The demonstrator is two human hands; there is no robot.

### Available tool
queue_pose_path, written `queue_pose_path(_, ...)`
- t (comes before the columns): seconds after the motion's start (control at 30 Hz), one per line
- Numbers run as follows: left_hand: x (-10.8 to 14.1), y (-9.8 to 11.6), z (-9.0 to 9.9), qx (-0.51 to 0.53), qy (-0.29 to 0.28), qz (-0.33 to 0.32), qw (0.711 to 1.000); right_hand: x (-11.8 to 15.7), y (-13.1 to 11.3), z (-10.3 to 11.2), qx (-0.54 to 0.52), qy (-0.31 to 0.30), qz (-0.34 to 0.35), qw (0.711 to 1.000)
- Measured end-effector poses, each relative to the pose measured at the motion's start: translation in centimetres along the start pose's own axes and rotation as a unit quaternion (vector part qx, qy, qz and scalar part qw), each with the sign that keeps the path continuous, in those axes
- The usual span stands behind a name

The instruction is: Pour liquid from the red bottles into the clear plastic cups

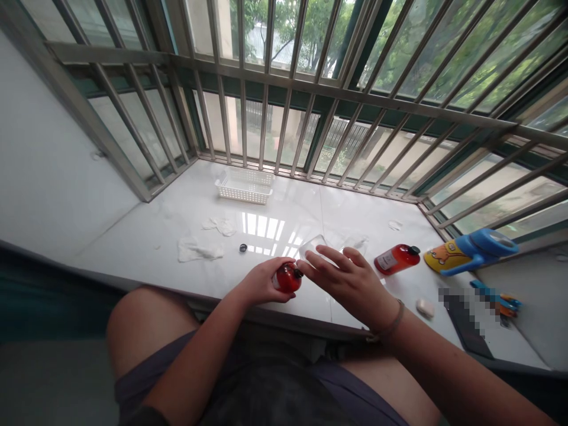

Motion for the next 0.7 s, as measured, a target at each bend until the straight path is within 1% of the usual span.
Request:
queue_pose_path(0.23,0.2,0.0,0.1,0.009,0.007,-0.007,1.000,-0.2,-0.2,-0.2,0.006,-0.010,-0.002,1.000)
queue_pose_path(0.5,0.3,-0.2,0.1,0.016,0.012,-0.001,1.000,-0.4,-0.3,-0.3,-0.007,-0.017,-0.003,1.000)
queue_pose_path(0.6,0.3,-0.2,0.1,0.017,0.012,-0.002,1.000,-0.5,-0.6,-0.6,-0.009,-0.016,-0.016,1.000)
queue_pose_path(0.7,0.3,-0.1,0.1,0.018,0.011,0.001,1.000,-0.1,-0.9,-1.4,-0.030,-0.016,-0.038,0.999)
Point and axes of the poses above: each hand's wrist, its own x-axis away from the middle knuckle, its own z-axis out of the back of the hand, y = z × x, the point moved 1 cm from there along -x, towards the middle knuckle, and after that the axes turned 11 degrees about -y, right-handed, at the moved point
